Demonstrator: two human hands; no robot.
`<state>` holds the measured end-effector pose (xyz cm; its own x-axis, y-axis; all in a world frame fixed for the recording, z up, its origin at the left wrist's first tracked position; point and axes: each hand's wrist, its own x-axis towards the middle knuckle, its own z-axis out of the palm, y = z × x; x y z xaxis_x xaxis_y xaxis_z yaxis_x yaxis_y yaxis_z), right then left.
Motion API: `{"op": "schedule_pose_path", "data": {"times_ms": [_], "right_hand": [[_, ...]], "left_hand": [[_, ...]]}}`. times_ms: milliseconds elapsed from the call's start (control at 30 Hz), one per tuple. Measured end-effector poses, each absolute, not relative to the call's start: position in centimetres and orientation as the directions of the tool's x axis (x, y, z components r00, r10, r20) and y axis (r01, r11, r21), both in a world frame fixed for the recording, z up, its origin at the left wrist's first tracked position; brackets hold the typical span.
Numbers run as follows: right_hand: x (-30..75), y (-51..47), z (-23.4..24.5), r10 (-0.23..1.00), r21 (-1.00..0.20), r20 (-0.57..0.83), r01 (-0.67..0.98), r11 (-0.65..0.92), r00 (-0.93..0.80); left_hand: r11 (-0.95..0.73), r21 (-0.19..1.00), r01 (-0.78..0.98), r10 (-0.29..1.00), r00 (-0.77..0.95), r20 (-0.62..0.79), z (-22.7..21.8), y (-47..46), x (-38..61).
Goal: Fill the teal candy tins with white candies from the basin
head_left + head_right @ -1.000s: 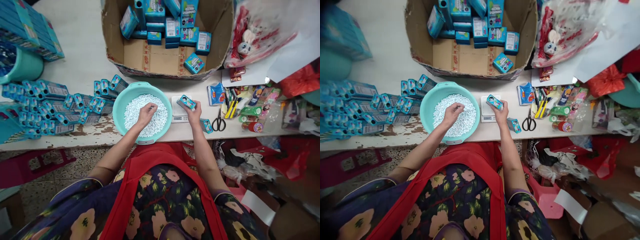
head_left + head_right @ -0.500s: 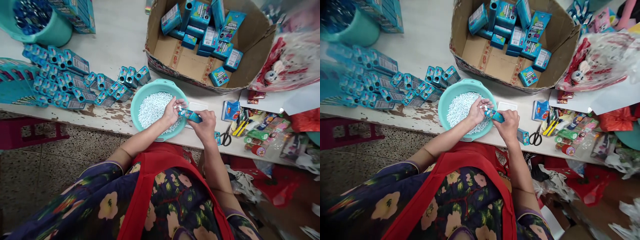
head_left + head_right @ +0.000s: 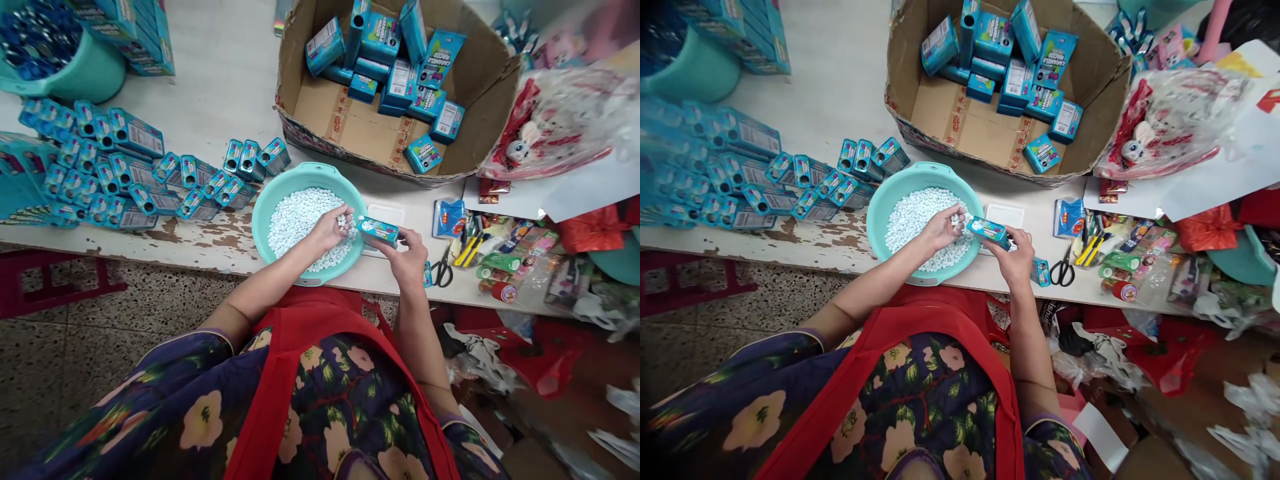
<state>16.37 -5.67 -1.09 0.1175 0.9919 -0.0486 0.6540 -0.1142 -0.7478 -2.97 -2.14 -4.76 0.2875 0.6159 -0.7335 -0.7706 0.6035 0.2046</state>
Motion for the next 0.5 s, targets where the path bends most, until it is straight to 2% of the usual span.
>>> {"op": "schedule_pose_path", "data": {"times_ms": [100,200,367,500], "right_hand": [[18.4,-5.8,-2.8,0.949,-0.86,-0.194,0.422,-0.286,0.248],[20.1,-5.5,-5.2,0.92,-0.917,-0.247,0.234,-0.323,0.305],[21.3,-4.2,-9.0,0.889,-0.928,-0.233,0.184,-0.325,0.394],[21.3,-3.3,-10.7,0.893,-0.922,-0.24,0.198,-0.332,0.38]], "left_hand": [[0.653,0.235,-0.72,0.605,0.31,-0.733,-5.5,-1.9,-4.5],[0.661,0.304,-0.686,0.564,0.186,-0.805,-6.5,-1.6,-5.7],[0.667,0.45,-0.594,0.559,0.0,-0.829,-8.0,-2.3,-7.7],[0.652,0.547,-0.525,0.603,-0.078,-0.794,-8.4,-3.0,-8.8]]}}
